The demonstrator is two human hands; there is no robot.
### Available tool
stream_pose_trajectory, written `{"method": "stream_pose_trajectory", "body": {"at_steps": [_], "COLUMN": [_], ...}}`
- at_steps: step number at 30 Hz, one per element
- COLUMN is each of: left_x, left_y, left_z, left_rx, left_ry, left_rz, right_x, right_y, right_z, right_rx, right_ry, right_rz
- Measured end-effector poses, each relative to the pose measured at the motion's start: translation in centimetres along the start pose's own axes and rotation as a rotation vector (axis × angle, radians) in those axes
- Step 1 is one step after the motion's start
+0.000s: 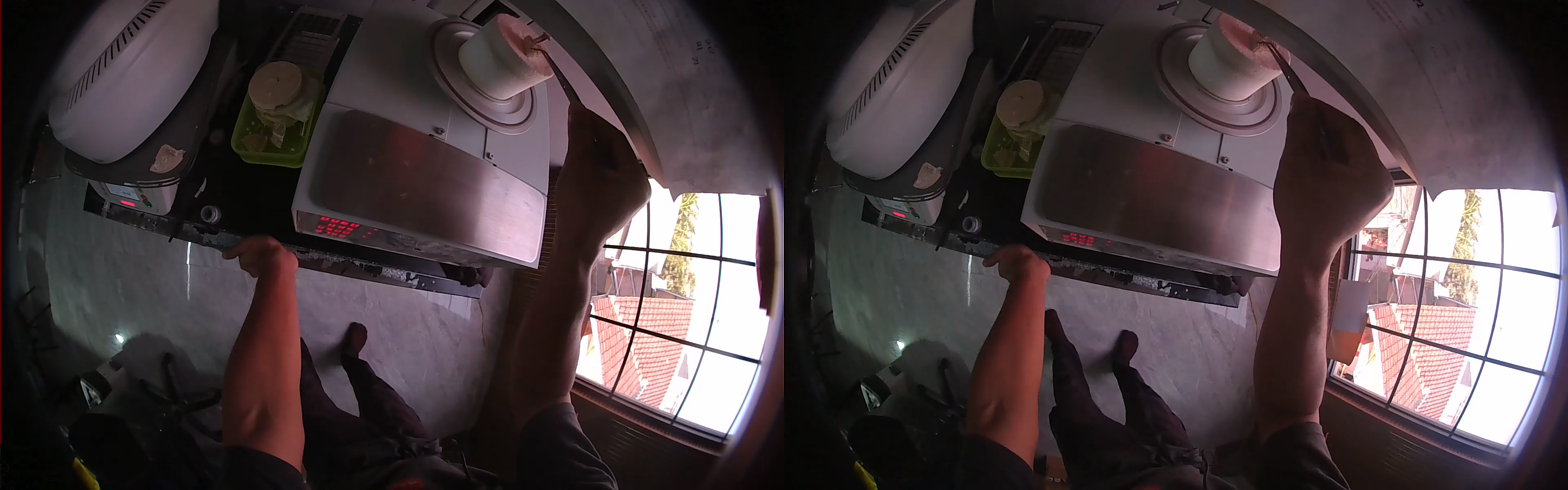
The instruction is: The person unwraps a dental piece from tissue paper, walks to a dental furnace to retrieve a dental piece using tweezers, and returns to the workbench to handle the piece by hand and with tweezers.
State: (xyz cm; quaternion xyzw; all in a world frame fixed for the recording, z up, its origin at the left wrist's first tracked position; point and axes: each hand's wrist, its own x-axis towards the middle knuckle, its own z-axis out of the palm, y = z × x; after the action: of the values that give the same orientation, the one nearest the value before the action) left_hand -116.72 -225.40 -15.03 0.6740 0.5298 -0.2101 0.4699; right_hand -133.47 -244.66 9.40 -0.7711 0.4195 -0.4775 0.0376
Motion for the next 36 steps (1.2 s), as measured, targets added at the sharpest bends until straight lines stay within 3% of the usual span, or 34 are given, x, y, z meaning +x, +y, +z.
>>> {"method": "stream_pose_trajectory", "body": {"at_steps": [13,17,22,27,30,32,36], "left_x": [0.1,3.9,1.1,2.4,12.5,13.2,7.5], "left_y": [0.0,-1.7,-0.4,-1.0,-5.0,-5.3,-2.7], "left_z": [0.1,1.4,0.3,0.5,4.1,4.5,2.3], "left_rx": [-0.068,0.159,-0.061,0.115,0.431,0.588,0.445], "left_ry": [-0.01,0.011,-0.024,-0.042,0.03,0.053,-0.023], "left_rz": [-0.04,0.108,0.004,0.056,0.271,0.335,0.181], "right_x": [0.3,0.2,0.3,0.2,0.2,0.2,0.3], "right_y": [-0.5,-0.3,-0.6,-0.5,-0.3,-0.4,-0.7], "right_z": [-0.1,0.1,0.1,0.0,0.1,0.1,0.1], "right_rx": [-0.063,0.015,-0.014,0.012,0.001,0.013,0.014], "right_ry": [-0.008,0.014,0.014,0.009,0.022,0.01,0.01], "right_rz": [-0.037,-0.019,0.0,-0.007,-0.037,-0.019,-0.014]}}
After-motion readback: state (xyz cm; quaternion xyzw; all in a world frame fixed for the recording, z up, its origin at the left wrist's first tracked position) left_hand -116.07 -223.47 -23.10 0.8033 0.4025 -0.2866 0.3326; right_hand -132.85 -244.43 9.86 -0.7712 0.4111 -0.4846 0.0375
